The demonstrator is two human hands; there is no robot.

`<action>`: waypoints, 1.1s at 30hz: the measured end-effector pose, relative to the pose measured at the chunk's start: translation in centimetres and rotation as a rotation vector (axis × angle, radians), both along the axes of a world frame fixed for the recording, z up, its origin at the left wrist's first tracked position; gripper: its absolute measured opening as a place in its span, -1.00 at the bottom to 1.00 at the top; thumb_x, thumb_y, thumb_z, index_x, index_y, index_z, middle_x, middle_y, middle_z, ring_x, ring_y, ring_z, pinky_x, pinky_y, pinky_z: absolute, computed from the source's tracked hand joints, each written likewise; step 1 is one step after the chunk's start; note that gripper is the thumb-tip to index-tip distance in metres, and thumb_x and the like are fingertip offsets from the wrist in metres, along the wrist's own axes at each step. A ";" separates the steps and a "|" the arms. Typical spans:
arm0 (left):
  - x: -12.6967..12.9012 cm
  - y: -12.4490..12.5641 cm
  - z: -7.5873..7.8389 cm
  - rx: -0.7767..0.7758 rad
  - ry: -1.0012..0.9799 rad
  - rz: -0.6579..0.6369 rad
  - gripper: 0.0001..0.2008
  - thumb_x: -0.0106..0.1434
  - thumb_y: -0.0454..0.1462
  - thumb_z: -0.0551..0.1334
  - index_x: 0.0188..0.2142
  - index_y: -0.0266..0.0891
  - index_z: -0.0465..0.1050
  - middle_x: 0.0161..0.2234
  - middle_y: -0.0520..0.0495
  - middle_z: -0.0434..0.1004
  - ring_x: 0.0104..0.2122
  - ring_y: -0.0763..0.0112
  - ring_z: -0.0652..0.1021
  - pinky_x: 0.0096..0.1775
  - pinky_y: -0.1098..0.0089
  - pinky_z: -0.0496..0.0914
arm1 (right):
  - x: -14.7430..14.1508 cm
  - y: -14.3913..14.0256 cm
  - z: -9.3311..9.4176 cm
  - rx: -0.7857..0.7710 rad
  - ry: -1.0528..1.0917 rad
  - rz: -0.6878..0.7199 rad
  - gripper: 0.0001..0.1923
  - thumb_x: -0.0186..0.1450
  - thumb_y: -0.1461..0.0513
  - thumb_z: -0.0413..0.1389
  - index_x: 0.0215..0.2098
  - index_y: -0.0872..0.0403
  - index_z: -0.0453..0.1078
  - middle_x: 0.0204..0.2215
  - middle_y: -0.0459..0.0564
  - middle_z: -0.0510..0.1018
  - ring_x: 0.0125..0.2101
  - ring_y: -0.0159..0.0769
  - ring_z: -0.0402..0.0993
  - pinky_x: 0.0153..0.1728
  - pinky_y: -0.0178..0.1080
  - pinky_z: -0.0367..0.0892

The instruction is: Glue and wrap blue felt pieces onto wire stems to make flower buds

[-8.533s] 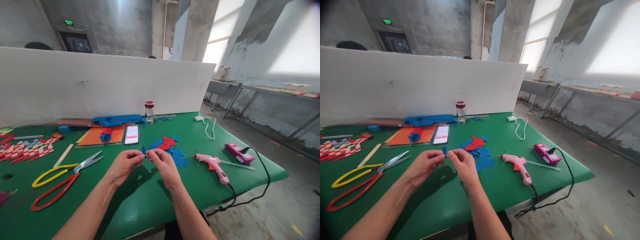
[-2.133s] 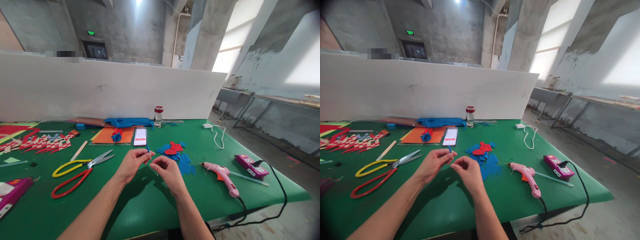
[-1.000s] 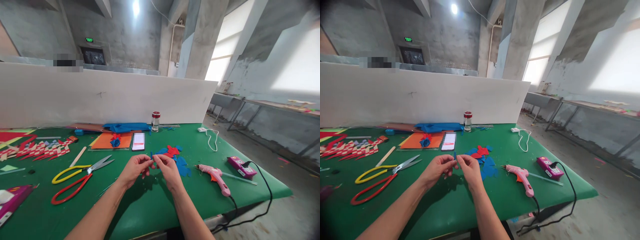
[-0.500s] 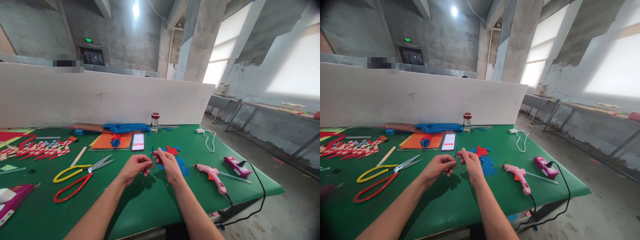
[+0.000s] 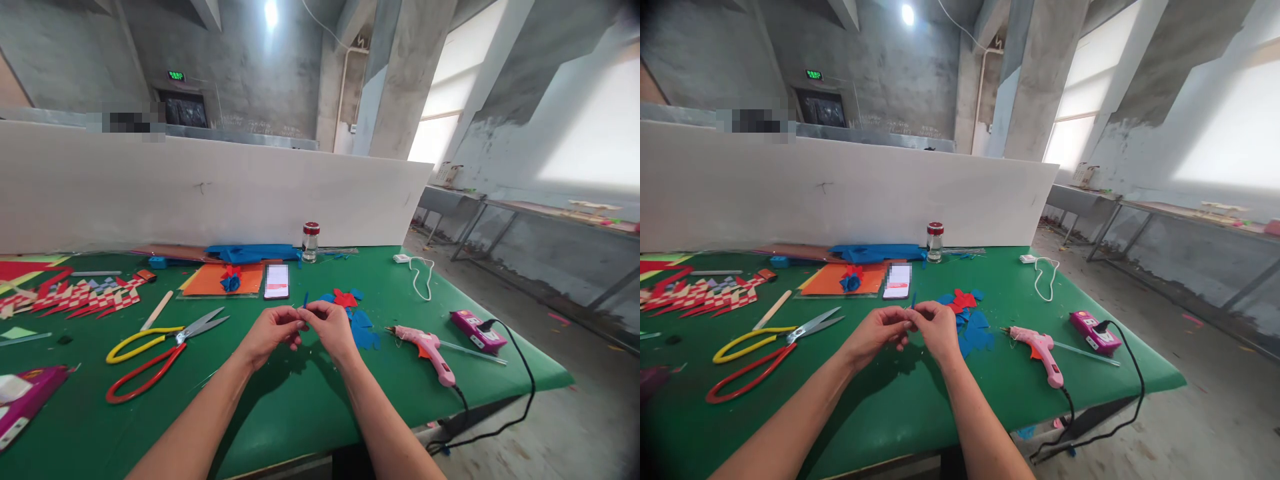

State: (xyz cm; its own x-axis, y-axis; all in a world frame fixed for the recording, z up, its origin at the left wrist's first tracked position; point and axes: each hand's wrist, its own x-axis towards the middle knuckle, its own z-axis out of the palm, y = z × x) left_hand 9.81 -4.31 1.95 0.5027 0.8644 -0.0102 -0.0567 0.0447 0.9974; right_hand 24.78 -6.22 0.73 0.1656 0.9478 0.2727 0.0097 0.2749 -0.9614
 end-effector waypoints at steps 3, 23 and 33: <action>0.1 0.1 -0.2 0.022 -0.002 0.001 -0.70 0.05 -0.12 0.43 -0.35 -0.30 0.52 -0.55 0.04 0.46 -0.57 0.53 0.47 -0.52 0.50 0.39 | 0.0 0.0 -0.2 0.020 -0.021 -0.022 -0.79 0.09 0.11 0.28 -0.47 0.11 0.54 -0.50 -0.02 0.60 -0.47 -0.29 0.47 -0.42 -0.30 0.31; 0.4 -0.1 -0.3 -0.009 -0.072 0.042 -0.67 0.00 -0.11 0.47 -0.43 -0.31 0.48 -0.52 0.03 0.45 -0.56 0.51 0.47 -0.50 0.46 0.40 | 0.2 -0.1 -0.1 -0.033 -0.056 -0.010 -0.67 0.09 0.05 0.29 -0.31 0.13 0.58 -0.43 0.03 0.62 -0.40 -0.23 0.51 -0.37 -0.25 0.35; 0.3 0.2 -0.8 -0.009 -0.048 0.010 -0.71 0.02 -0.15 0.45 -0.41 -0.30 0.47 -0.55 0.04 0.45 -0.57 0.51 0.48 -0.50 0.46 0.41 | 0.2 -0.2 0.0 0.032 -0.148 -0.083 -0.80 0.15 0.12 0.23 -0.45 0.11 0.53 -0.51 -0.02 0.59 -0.47 -0.28 0.46 -0.40 -0.27 0.32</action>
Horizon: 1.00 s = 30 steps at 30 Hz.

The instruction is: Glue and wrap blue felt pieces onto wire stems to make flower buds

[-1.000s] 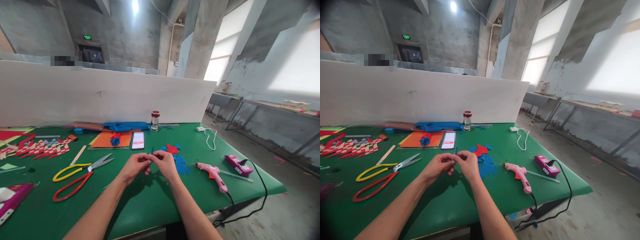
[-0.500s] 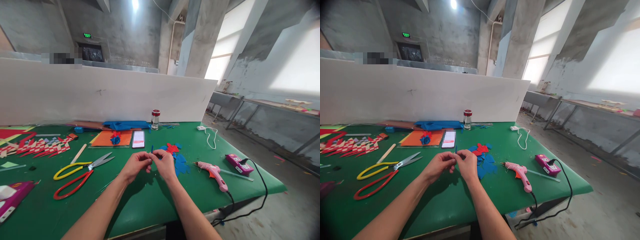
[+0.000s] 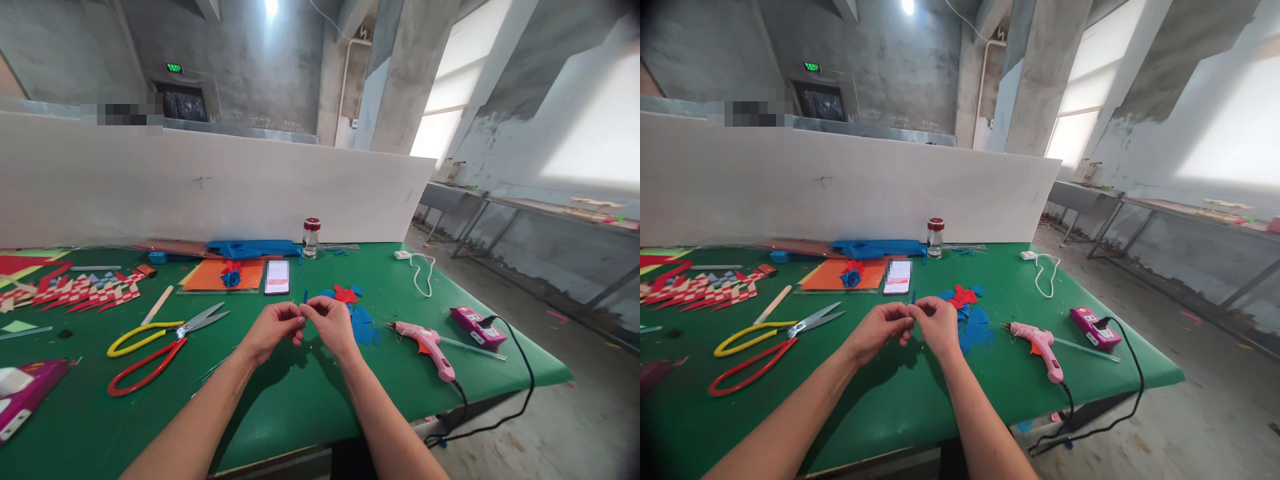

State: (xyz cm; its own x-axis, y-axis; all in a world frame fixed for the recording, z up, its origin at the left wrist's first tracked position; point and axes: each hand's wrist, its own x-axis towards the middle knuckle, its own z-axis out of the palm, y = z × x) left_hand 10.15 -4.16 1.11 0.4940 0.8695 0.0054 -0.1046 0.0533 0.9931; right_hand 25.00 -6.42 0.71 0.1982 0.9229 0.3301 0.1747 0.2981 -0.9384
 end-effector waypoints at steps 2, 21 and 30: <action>0.0 0.0 -0.1 0.008 -0.004 -0.002 -0.70 0.02 -0.14 0.45 -0.42 -0.31 0.46 -0.56 0.05 0.45 -0.57 0.50 0.48 -0.51 0.46 0.41 | -0.2 -0.1 0.0 0.022 -0.025 -0.036 -0.81 0.15 0.13 0.22 -0.45 0.11 0.53 -0.49 -0.01 0.60 -0.45 -0.27 0.47 -0.37 -0.26 0.34; 0.0 -0.1 0.4 0.007 0.025 0.015 -0.68 0.01 -0.10 0.45 -0.41 -0.30 0.47 -0.52 0.02 0.47 -0.57 0.49 0.49 -0.50 0.46 0.41 | -0.4 0.1 -0.9 -0.044 0.251 0.106 -0.75 0.08 0.08 0.29 -0.42 0.12 0.52 -0.49 -0.05 0.58 -0.45 -0.31 0.46 -0.37 -0.29 0.32; 0.3 -0.5 1.2 0.133 0.037 0.093 -0.68 0.01 -0.08 0.44 -0.43 -0.28 0.50 -0.59 0.07 0.43 -0.57 0.50 0.44 -0.49 0.47 0.38 | -0.1 -0.2 -1.0 0.114 0.159 0.037 -0.81 0.14 0.12 0.25 -0.37 0.08 0.54 -0.40 -0.02 0.59 -0.35 -0.27 0.49 -0.26 -0.24 0.39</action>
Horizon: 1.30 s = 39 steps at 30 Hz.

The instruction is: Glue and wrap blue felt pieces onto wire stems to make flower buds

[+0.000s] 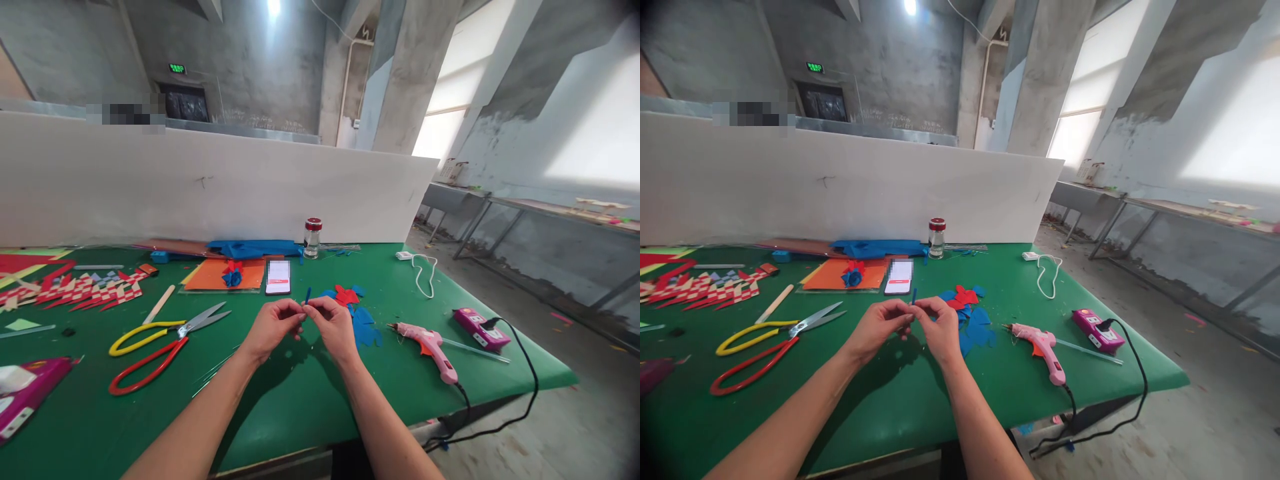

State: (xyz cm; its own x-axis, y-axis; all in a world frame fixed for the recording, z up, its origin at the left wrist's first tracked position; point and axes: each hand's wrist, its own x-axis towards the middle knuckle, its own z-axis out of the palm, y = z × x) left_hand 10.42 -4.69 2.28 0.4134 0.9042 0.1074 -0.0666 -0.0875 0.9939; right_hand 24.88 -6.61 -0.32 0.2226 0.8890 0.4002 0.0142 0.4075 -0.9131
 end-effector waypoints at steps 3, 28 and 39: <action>0.0 0.0 -0.1 0.005 -0.003 0.015 -0.67 0.00 -0.06 0.44 -0.44 -0.27 0.49 -0.61 0.07 0.44 -0.59 0.50 0.44 -0.50 0.46 0.38 | -0.1 0.1 -0.2 -0.018 0.027 0.015 -0.73 0.12 0.11 0.28 -0.26 0.08 0.53 -0.36 -0.01 0.59 -0.35 -0.27 0.49 -0.26 -0.24 0.39; 0.2 0.2 -0.5 -0.006 0.042 0.040 -0.71 0.03 -0.11 0.42 -0.44 -0.27 0.45 -0.59 0.07 0.46 -0.58 0.46 0.49 -0.52 0.45 0.42 | 0.5 0.0 -0.4 -0.163 0.249 0.092 -0.70 0.07 0.04 0.32 -0.33 0.05 0.53 -0.42 -0.09 0.54 -0.42 -0.38 0.38 -0.32 -0.32 0.30; 0.0 0.4 -0.5 0.028 0.089 0.049 -0.70 0.06 -0.09 0.40 -0.42 -0.27 0.46 -0.58 0.07 0.48 -0.58 0.49 0.46 -0.54 0.51 0.35 | 0.5 -0.4 -1.0 -0.137 -0.023 0.100 -0.72 0.25 0.05 0.12 -0.32 0.09 0.51 -0.48 -0.07 0.54 -0.54 -0.39 0.35 -0.48 -0.33 0.24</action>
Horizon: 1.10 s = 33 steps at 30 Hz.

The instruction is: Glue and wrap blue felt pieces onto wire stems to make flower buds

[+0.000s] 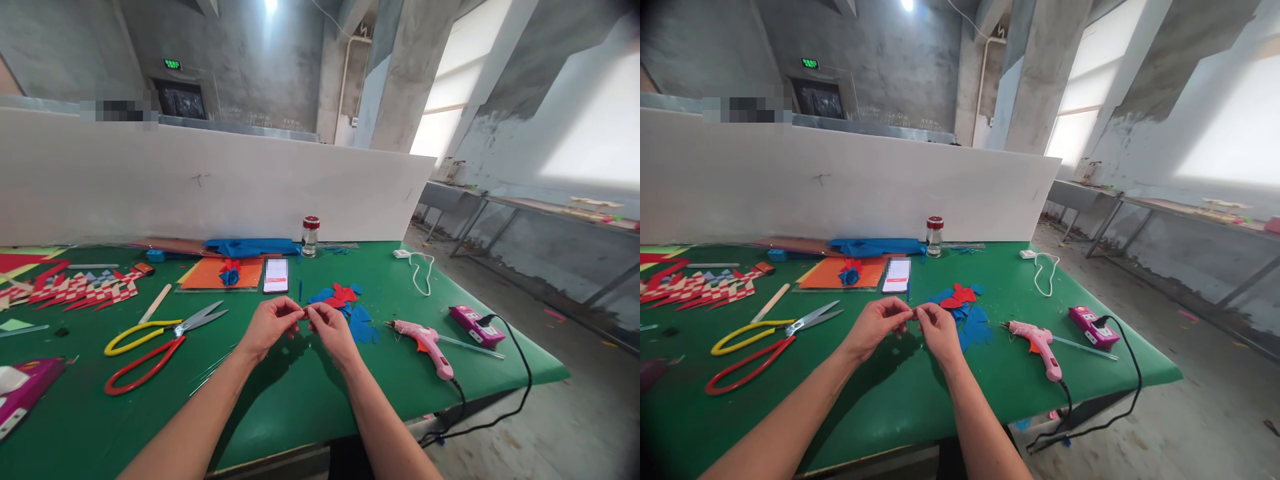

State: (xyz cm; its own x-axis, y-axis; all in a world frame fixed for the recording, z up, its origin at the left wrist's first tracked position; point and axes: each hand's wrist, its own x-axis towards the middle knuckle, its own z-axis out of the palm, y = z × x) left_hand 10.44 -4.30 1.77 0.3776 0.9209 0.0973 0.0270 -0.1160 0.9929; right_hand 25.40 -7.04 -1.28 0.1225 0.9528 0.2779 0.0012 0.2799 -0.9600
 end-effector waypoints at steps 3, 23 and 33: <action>0.1 -0.1 0.1 -0.019 -0.007 -0.013 -0.68 0.03 -0.08 0.42 -0.44 -0.28 0.45 -0.63 0.09 0.44 -0.61 0.50 0.44 -0.54 0.50 0.35 | -0.3 0.0 0.3 0.047 0.008 -0.078 -0.75 0.21 0.07 0.18 -0.34 0.10 0.51 -0.45 -0.04 0.58 -0.46 -0.33 0.43 -0.40 -0.31 0.30; 0.4 -0.7 0.2 -0.109 -0.034 -0.114 -0.65 -0.03 -0.08 0.46 -0.46 -0.31 0.47 -0.61 0.05 0.47 -0.59 0.47 0.49 -0.54 0.47 0.39 | -0.6 -0.4 1.9 -0.128 0.195 -0.044 -0.69 0.01 0.05 0.34 -0.43 0.12 0.54 -0.53 -0.05 0.57 -0.52 -0.35 0.39 -0.42 -0.30 0.29; 0.4 -0.6 0.2 -0.211 0.016 -0.176 -0.65 -0.04 -0.08 0.45 -0.46 -0.30 0.43 -0.55 0.04 0.48 -0.59 0.48 0.50 -0.57 0.49 0.39 | 0.2 -1.2 1.8 -0.146 0.240 -0.039 -0.60 0.05 0.01 0.32 -0.27 0.12 0.54 -0.49 -0.08 0.53 -0.55 -0.44 0.30 -0.47 -0.34 0.22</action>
State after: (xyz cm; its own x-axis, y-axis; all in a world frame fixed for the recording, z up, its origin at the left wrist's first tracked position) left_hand 10.84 -4.88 1.93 0.5334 0.8403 -0.0970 0.0406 0.0891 0.9952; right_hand 25.63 -8.19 0.55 0.2057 0.9738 0.0964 -0.2230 0.1426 -0.9643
